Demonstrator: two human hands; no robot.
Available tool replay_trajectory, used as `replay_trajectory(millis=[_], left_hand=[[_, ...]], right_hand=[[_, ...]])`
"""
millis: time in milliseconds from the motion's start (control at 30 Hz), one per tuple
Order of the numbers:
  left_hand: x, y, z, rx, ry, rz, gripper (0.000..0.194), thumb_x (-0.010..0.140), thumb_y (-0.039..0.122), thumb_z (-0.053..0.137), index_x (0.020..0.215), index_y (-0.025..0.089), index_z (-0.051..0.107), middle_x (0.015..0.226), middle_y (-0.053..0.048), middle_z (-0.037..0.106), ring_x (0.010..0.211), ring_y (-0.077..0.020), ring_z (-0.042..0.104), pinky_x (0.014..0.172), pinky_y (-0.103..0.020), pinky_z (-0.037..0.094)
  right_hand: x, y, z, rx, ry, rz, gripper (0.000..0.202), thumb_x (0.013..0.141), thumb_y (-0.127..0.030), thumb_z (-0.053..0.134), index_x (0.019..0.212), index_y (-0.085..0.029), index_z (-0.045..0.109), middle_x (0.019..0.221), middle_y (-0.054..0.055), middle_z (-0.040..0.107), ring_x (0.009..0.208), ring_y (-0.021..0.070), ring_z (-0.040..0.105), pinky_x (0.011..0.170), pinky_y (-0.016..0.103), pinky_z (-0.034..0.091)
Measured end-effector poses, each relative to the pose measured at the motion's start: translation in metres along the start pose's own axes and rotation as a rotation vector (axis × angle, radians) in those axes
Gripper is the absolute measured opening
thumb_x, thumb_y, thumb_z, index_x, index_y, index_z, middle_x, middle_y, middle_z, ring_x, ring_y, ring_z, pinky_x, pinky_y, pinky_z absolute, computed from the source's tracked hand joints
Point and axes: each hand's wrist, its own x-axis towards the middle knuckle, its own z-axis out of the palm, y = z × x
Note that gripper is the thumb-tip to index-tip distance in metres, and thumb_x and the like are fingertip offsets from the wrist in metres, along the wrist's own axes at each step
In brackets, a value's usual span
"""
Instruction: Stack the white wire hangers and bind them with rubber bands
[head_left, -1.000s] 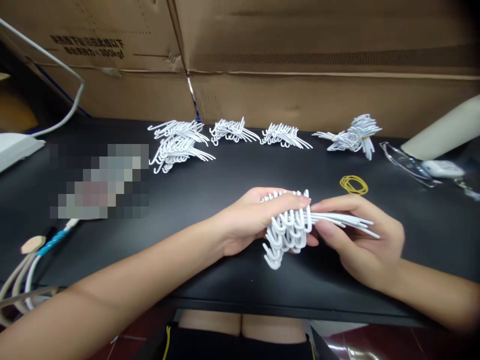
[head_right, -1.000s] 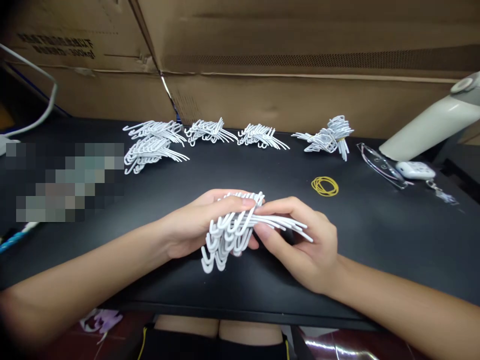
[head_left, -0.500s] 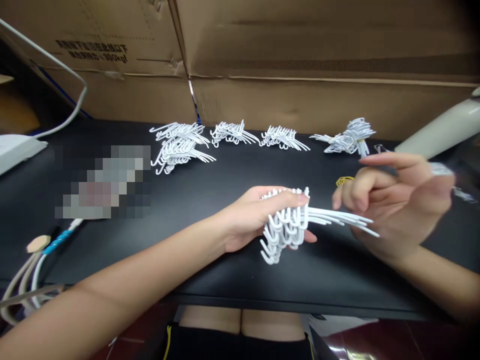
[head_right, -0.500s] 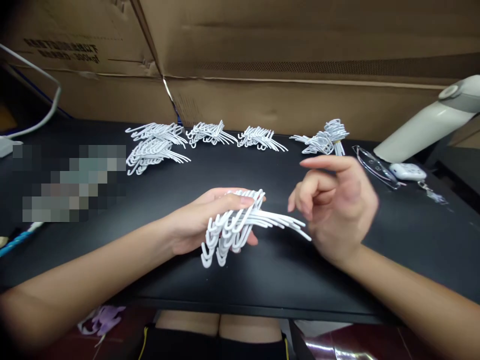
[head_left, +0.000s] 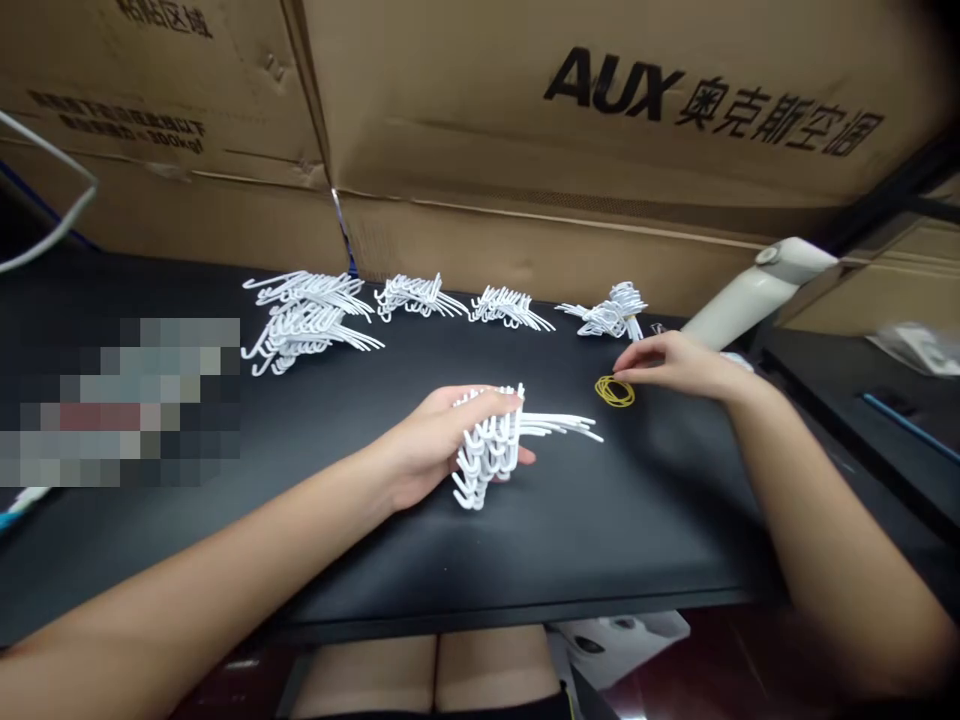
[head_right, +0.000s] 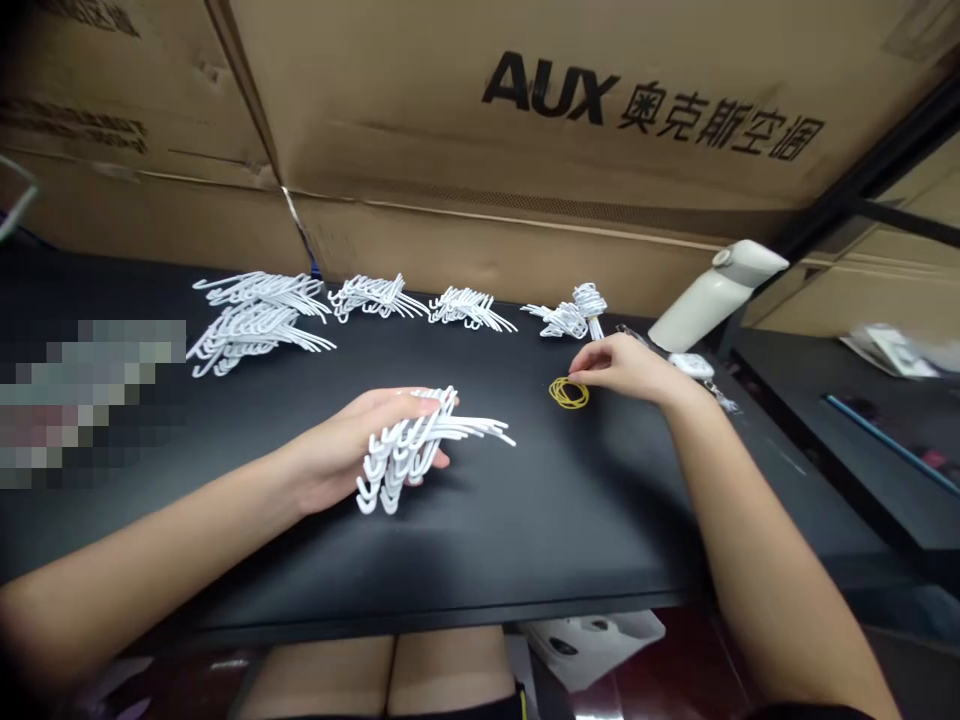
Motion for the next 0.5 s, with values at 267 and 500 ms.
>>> replay_trajectory(millis=[267, 500], left_hand=[[0.0028, -0.0012, -0.0043, 0.034, 0.044, 0.028, 0.017, 0.078, 0.026, 0.068, 0.086, 0.012, 0.062, 0.066, -0.004, 0.062, 0.062, -0.0186, 0.068, 0.046, -0.022, 0.051], [0.0034, -0.0017, -0.0041, 0.027, 0.045, 0.034, 0.018, 0.077, 0.026, 0.07, 0.086, 0.012, 0.063, 0.068, -0.004, 0.063, 0.063, -0.0193, 0.069, 0.046, -0.022, 0.051]], right_hand=[[0.0012, 0.0035, 0.0034, -0.027, -0.047, -0.101, 0.021, 0.069, -0.042, 0.068, 0.073, -0.022, 0.07, 0.08, 0.003, 0.074, 0.078, 0.0227, 0.069, 0.073, 0.033, 0.055], [0.0009, 0.0033, 0.0071, -0.056, -0.033, -0.123, 0.023, 0.071, -0.043, 0.066, 0.074, -0.02, 0.069, 0.078, 0.005, 0.073, 0.075, 0.0222, 0.068, 0.069, 0.032, 0.053]])
